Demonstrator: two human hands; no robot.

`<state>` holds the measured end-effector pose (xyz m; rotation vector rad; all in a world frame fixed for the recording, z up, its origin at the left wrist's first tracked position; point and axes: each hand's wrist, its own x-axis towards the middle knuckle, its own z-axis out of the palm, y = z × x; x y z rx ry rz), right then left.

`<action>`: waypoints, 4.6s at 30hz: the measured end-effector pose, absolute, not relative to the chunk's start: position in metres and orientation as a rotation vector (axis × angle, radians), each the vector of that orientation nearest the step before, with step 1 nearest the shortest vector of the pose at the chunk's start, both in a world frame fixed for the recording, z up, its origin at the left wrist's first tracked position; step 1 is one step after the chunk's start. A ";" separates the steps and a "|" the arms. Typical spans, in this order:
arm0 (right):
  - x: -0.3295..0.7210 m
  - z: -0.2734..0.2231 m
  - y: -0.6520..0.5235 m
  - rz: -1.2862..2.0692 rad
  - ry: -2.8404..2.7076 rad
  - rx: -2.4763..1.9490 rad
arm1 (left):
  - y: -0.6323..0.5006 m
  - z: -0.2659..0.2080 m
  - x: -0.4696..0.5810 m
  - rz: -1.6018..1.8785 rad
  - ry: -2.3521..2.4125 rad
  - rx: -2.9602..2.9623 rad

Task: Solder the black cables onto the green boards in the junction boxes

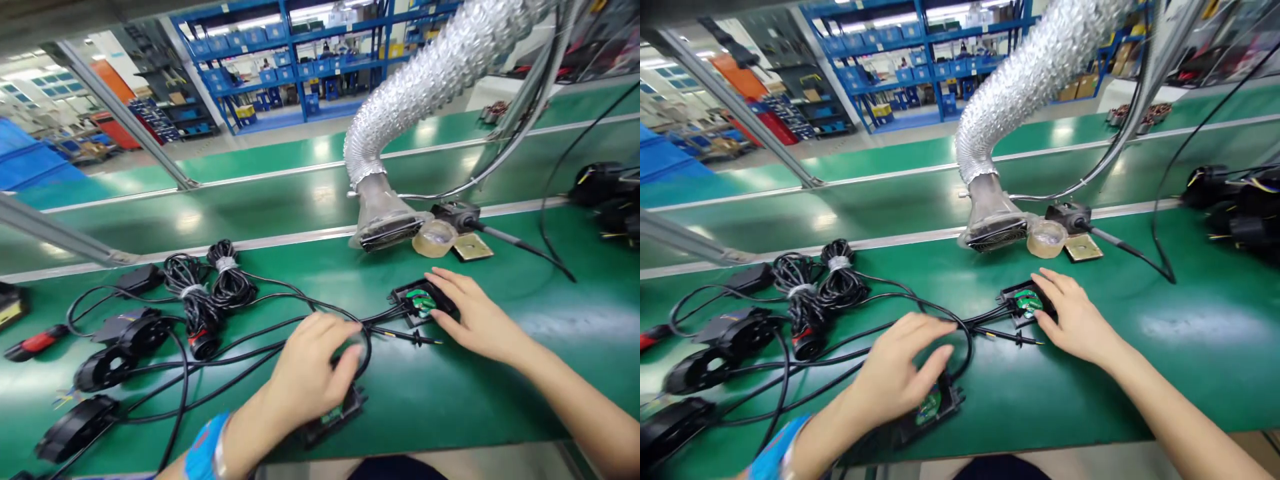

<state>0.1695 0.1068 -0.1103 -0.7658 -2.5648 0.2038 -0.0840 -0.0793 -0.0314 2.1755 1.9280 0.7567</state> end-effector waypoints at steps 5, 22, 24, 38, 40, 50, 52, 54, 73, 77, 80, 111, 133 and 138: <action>0.171 -0.119 0.105 0.268 -2.640 -0.858 | -0.002 -0.037 -0.068 0.200 1.836 2.074; 0.144 -0.111 0.066 0.786 -2.473 -0.474 | 0.037 -0.060 -0.069 0.579 1.952 2.316; 0.147 -0.108 0.073 0.779 -2.522 -0.459 | 0.019 -0.060 -0.067 0.694 1.957 2.285; 0.105 -0.058 0.141 0.010 -2.898 0.293 | -0.032 -0.076 -0.046 0.354 1.882 2.144; 0.097 -0.063 0.146 0.136 -2.886 0.299 | -0.029 -0.075 -0.055 0.376 1.899 2.132; 0.098 -0.083 0.146 0.600 -2.940 0.093 | -0.029 -0.086 -0.080 0.532 2.034 2.135; 0.097 -0.087 0.140 0.582 -2.836 0.100 | -0.029 -0.086 -0.080 0.513 2.042 2.166; 0.094 -0.093 0.133 0.519 -2.761 0.071 | -0.030 -0.086 -0.080 0.486 2.044 2.208; 0.087 -0.100 0.109 -0.020 -2.825 0.019 | -0.027 -0.088 -0.078 0.279 2.040 2.373; 0.087 -0.104 0.102 -0.153 -2.769 0.001 | -0.026 -0.086 -0.074 0.254 2.064 2.358; 0.090 -0.107 0.100 -0.093 -2.703 -0.071 | -0.033 -0.085 -0.068 0.315 2.100 2.461; 0.050 -0.105 0.085 0.612 -2.782 -0.192 | -0.060 -0.045 -0.144 0.157 2.086 2.052; 0.045 -0.111 0.092 0.972 -2.647 -0.296 | -0.017 -0.061 -0.116 0.134 1.811 2.164; 0.044 -0.114 0.090 0.922 -2.613 -0.289 | -0.001 -0.063 -0.119 -0.135 1.720 2.480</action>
